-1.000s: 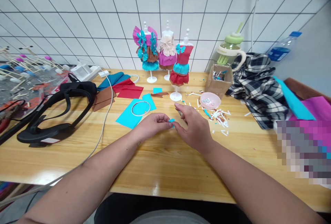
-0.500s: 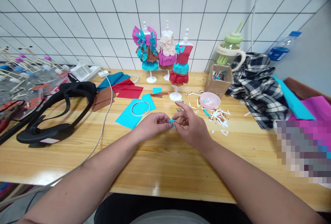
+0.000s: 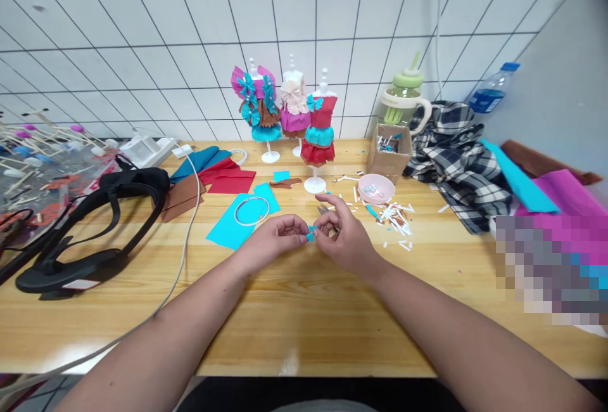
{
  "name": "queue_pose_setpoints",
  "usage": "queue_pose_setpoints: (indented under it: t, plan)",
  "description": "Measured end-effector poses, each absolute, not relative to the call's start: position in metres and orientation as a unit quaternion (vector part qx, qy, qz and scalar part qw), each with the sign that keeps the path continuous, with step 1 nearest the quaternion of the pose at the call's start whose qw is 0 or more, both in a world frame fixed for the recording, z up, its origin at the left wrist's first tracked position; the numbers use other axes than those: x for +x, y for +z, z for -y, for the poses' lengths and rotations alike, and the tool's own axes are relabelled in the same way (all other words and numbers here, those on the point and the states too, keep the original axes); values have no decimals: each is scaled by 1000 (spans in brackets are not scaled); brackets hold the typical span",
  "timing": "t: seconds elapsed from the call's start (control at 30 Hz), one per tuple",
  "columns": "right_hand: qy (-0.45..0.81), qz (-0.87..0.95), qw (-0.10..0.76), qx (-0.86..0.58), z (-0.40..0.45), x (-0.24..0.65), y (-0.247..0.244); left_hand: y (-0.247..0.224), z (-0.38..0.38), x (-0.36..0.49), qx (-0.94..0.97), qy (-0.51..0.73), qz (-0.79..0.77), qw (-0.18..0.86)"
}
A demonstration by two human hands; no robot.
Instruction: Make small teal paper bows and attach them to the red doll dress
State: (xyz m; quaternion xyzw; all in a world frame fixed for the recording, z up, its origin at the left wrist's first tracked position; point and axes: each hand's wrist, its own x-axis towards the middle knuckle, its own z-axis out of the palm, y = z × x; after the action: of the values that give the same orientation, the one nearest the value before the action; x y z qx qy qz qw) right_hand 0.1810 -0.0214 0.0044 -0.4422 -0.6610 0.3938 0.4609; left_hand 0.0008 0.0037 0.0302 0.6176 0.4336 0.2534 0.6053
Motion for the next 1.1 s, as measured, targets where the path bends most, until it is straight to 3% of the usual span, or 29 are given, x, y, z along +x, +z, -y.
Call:
queue_pose_setpoints:
  t: [0.5, 0.73, 0.93, 1.1]
  plan:
    - [394, 691, 430, -428, 21, 187, 7, 27, -6, -1, 618, 223, -475, 585]
    - [300, 738, 388, -463, 15, 187, 6, 26, -5, 1, 625, 224, -468, 583]
    - [342, 667, 406, -522, 12, 186, 5, 27, -4, -2, 575, 264, -425, 647]
    - [324, 665, 426, -521, 13, 185, 5, 26, -3, 3, 576, 291, -473, 600]
